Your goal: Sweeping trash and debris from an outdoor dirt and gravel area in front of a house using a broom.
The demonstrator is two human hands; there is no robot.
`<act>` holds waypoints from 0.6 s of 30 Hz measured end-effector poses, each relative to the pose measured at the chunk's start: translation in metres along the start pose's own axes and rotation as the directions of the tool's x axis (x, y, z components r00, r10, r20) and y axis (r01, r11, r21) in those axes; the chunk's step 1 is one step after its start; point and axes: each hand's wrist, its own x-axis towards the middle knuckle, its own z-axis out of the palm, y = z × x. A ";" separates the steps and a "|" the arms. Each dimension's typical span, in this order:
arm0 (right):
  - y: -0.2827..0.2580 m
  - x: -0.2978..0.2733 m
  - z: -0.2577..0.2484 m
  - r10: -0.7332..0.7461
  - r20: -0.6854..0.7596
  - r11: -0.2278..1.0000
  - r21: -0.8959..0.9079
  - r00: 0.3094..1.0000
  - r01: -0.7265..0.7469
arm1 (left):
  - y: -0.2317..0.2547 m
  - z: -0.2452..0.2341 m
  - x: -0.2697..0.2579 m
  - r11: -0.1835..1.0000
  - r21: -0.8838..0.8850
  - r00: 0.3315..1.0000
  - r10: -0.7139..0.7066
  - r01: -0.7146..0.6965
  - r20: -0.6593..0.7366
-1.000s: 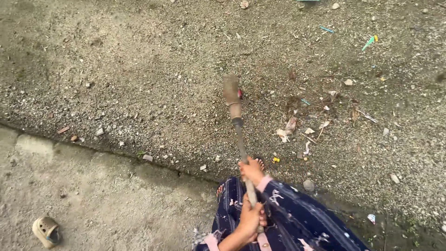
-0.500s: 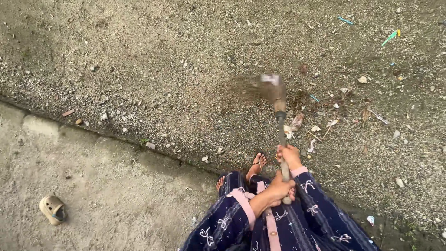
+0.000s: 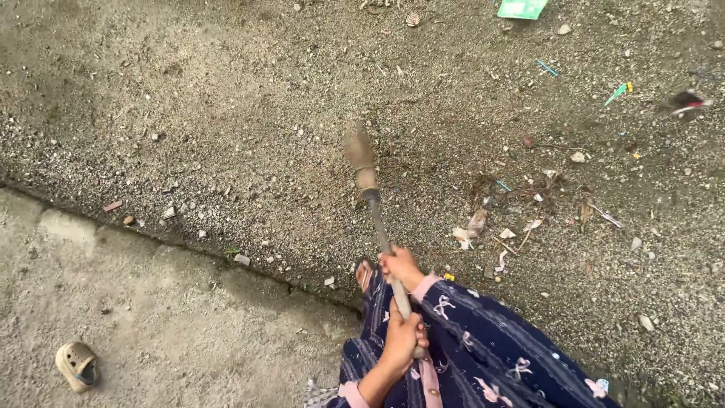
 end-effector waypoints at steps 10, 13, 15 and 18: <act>-0.011 0.108 -0.147 -0.101 0.135 0.987 0.138 0.986 0.082 | -0.036 0.066 0.158 0.997 0.021 0.996 -0.079 0.078 0.043; -0.040 0.117 -0.191 -0.062 -0.133 0.997 0.040 0.989 0.068 | 0.011 0.106 0.147 0.958 0.155 0.951 -0.265 0.241 0.161; -0.056 0.125 -0.185 -0.119 -0.288 0.993 -0.050 0.950 0.109 | 0.050 0.087 0.155 0.952 0.170 0.926 -0.290 0.254 0.241; -0.088 0.121 -0.142 -0.229 -0.504 0.973 -0.093 0.832 0.212 | 0.117 0.051 0.147 0.951 0.207 0.877 -0.295 0.230 0.380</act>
